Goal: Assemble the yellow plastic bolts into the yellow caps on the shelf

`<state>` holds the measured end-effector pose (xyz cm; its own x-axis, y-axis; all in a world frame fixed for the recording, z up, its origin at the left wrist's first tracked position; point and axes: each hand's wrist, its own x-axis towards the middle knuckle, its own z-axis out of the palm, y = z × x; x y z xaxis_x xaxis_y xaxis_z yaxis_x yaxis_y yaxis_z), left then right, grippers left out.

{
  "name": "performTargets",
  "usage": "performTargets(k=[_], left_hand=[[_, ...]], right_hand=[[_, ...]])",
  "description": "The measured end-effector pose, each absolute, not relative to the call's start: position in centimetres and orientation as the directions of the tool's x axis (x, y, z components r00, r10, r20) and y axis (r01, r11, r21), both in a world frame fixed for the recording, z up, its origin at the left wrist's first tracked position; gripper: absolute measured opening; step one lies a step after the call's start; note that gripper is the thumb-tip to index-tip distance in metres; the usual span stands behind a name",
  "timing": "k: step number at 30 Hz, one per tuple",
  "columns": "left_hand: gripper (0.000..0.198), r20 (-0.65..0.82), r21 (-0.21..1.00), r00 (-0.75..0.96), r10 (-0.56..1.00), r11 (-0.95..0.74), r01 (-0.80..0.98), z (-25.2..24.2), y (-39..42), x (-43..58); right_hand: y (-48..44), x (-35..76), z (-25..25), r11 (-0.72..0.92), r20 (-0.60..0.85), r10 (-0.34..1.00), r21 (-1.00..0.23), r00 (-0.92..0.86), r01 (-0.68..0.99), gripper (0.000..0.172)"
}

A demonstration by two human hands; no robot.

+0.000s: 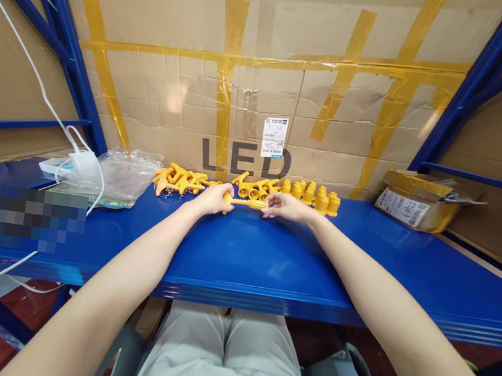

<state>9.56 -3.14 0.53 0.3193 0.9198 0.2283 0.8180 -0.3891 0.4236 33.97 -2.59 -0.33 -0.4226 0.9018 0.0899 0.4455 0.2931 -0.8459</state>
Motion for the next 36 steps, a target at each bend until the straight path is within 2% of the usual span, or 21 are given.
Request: performTargets(k=[2,10,14,17,19,20,25,28,30,33,34,36], left_hand=[[0.029,0.238,0.421,0.331,0.913,-0.404,0.812,0.5,-3.1,9.5],[0.03,0.25,0.34,0.327,0.911,-0.399,0.852,0.7,-3.2,9.9],[0.03,0.252,0.334,0.313,0.916,-0.386,0.86,0.7,-3.2,10.0],[0.03,0.257,0.333,0.317,0.913,-0.392,0.858,0.8,-3.4,10.0],[0.031,0.259,0.33,0.32,0.911,-0.395,0.857,0.9,-3.5,10.0],[0.031,0.259,0.329,0.323,0.91,-0.398,0.857,1.0,-3.5,10.0],[0.031,0.273,0.317,0.341,0.9,-0.419,0.851,0.9,-3.6,10.1],[0.031,0.279,0.308,0.341,0.898,-0.42,0.854,0.9,-3.4,10.2],[0.031,0.284,0.302,0.332,0.899,-0.413,0.859,0.9,-3.3,10.1],[0.03,0.284,0.304,0.321,0.904,-0.402,0.864,0.8,-3.3,10.1],[0.03,0.281,0.308,0.321,0.904,-0.402,0.862,0.8,-3.3,10.1],[0.03,0.278,0.315,0.322,0.905,-0.403,0.859,0.8,-3.3,10.1]], right_hand=[[-2.7,33.9,-0.3,0.264,0.057,0.894,-0.868,-0.445,0.42,0.022],[-3.3,33.1,-0.2,0.181,0.043,0.935,-0.911,-0.351,0.372,0.03],[-3.3,33.5,-0.1,0.172,0.004,0.909,-0.915,-0.417,0.365,0.019],[-3.3,33.8,-0.1,0.191,0.018,0.903,-0.912,-0.429,0.362,0.023],[-3.3,33.9,-0.1,0.207,0.027,0.897,-0.908,-0.441,0.364,0.019],[-3.3,33.9,-0.1,0.215,0.026,0.892,-0.903,-0.451,0.372,0.021],[-3.5,33.5,0.2,0.195,-0.015,0.913,-0.862,-0.408,0.467,0.055],[-3.6,33.3,0.4,0.167,-0.04,0.927,-0.847,-0.373,0.505,0.061],[-3.7,33.4,0.5,0.164,-0.042,0.928,-0.846,-0.371,0.508,0.058],[-3.6,33.8,0.5,0.16,-0.038,0.918,-0.876,-0.395,0.455,0.034],[-3.5,34.0,0.4,0.156,-0.033,0.915,-0.89,-0.401,0.428,0.03],[-3.2,34.4,0.2,0.14,-0.029,0.916,-0.912,-0.4,0.387,0.045]])
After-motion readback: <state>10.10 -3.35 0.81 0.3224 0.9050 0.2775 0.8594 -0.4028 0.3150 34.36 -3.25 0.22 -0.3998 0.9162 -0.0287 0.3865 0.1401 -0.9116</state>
